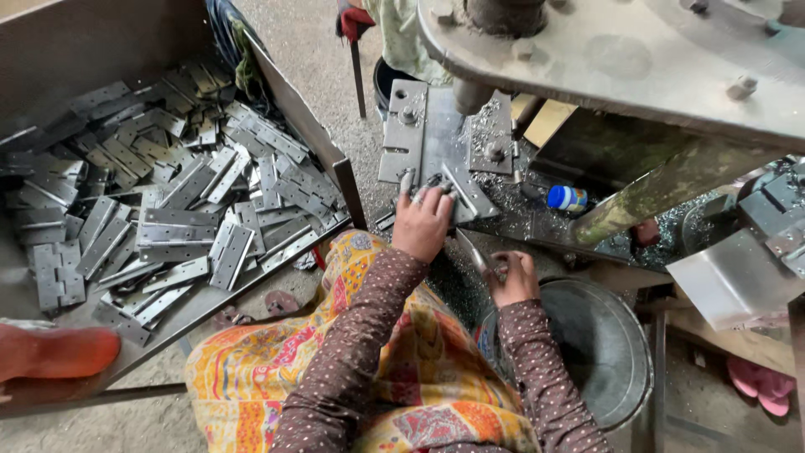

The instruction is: The person repeatedly picks up metal hinge pieces from a bin, places them into a manual punching machine, and operates the lever to process them. The person then removes the processed pieces and returns them to the bin, continuing the cycle.

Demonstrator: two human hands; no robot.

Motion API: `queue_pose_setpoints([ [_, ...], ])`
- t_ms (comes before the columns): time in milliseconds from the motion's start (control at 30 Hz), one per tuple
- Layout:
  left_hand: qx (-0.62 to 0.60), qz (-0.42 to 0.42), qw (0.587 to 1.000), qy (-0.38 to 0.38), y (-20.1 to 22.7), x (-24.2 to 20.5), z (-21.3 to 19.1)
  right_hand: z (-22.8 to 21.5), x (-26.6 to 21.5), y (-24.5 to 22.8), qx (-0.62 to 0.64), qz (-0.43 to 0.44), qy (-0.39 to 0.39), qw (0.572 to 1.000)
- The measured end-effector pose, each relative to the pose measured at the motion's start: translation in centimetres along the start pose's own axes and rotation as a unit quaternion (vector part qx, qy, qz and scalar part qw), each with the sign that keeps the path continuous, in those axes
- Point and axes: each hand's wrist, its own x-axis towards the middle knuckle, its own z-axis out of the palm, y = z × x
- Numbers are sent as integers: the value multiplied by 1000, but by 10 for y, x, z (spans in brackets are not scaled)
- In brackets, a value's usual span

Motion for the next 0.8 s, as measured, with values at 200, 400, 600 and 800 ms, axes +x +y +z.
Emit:
queue_pose_setpoints([
  [200,-5,-77,996,53,-2,39,10,6,4,11,50,-72,20,996],
  [400,190,-65,966,-164,-9,50,31,6,7,10,-25,10,-44,999],
  [600,149,-190,933,-266,-12,33,4,1,2,2,-27,-21,-51,998],
  [800,127,-100,948,-273,15,20,-3,3,12,0,-51,37,-158,985],
])
